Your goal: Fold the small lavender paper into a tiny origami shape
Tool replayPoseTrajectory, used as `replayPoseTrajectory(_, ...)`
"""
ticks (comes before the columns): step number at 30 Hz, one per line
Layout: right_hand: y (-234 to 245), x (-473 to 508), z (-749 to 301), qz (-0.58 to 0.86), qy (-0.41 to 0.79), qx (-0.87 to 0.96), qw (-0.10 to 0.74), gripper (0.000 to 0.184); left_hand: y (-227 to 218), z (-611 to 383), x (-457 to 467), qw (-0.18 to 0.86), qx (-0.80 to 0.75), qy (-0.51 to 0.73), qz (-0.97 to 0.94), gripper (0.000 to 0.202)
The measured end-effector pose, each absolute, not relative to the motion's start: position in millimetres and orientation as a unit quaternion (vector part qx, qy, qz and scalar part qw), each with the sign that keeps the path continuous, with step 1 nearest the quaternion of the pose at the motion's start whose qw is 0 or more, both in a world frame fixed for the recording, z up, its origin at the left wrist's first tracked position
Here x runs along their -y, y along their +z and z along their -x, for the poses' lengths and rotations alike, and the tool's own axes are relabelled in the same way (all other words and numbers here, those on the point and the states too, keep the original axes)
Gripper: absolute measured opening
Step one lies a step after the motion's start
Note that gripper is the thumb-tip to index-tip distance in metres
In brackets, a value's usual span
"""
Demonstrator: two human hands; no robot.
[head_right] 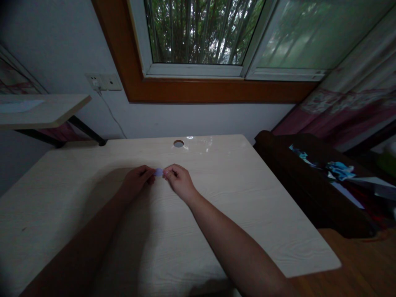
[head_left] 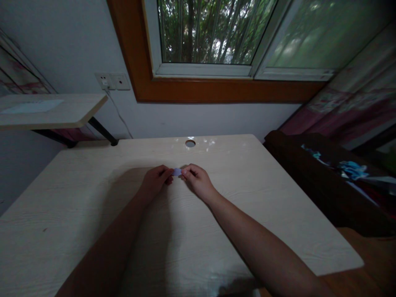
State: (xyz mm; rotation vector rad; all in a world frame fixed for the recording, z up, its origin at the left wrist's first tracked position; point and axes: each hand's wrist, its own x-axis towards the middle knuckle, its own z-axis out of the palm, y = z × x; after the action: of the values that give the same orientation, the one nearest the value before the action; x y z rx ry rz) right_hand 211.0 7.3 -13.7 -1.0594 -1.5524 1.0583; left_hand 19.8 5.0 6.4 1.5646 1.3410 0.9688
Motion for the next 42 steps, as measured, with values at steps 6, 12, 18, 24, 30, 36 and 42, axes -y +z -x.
replayPoseTrajectory(6, -16.0, -9.2, -210.7, 0.430, 0.454, 0.614, 0.481, 0.028, 4.7, -20.1, -6.0, 0.442, -0.523, 0.395, -0.613, 0.035)
replayPoseTrajectory(12, -21.2, -14.2, -211.5, 0.399, 0.511, 0.554, 0.522, 0.025, 6.2, -16.0, -6.6, 0.415, -0.540, 0.421, -0.600, 0.036)
replayPoseTrajectory(18, -18.9, -13.4, -209.9, 0.411, 0.499, 0.532, 0.546, 0.022, 7.6, -17.1, -6.2, 0.405, -0.549, 0.418, -0.600, 0.037)
replayPoseTrajectory(24, -7.0, -6.1, -210.0, 0.450, 0.398, 0.636, 0.484, 0.023, 8.4, -19.5, -3.4, 0.414, -0.533, 0.407, -0.616, 0.033)
replayPoseTrajectory(30, -9.0, -5.8, -210.8, 0.432, 0.423, 0.648, 0.464, 0.023, 8.6, -20.3, -2.4, 0.419, -0.519, 0.409, -0.623, 0.032)
replayPoseTrajectory(36, -16.4, -9.4, -211.5, 0.417, 0.465, 0.608, 0.490, 0.026, 6.9, -18.3, -4.6, 0.405, -0.531, 0.438, -0.602, 0.030)
replayPoseTrajectory(42, -17.1, -10.1, -211.2, 0.416, 0.475, 0.599, 0.492, 0.024, 2.9, -18.9, -5.8, 0.415, -0.487, 0.511, -0.574, 0.032)
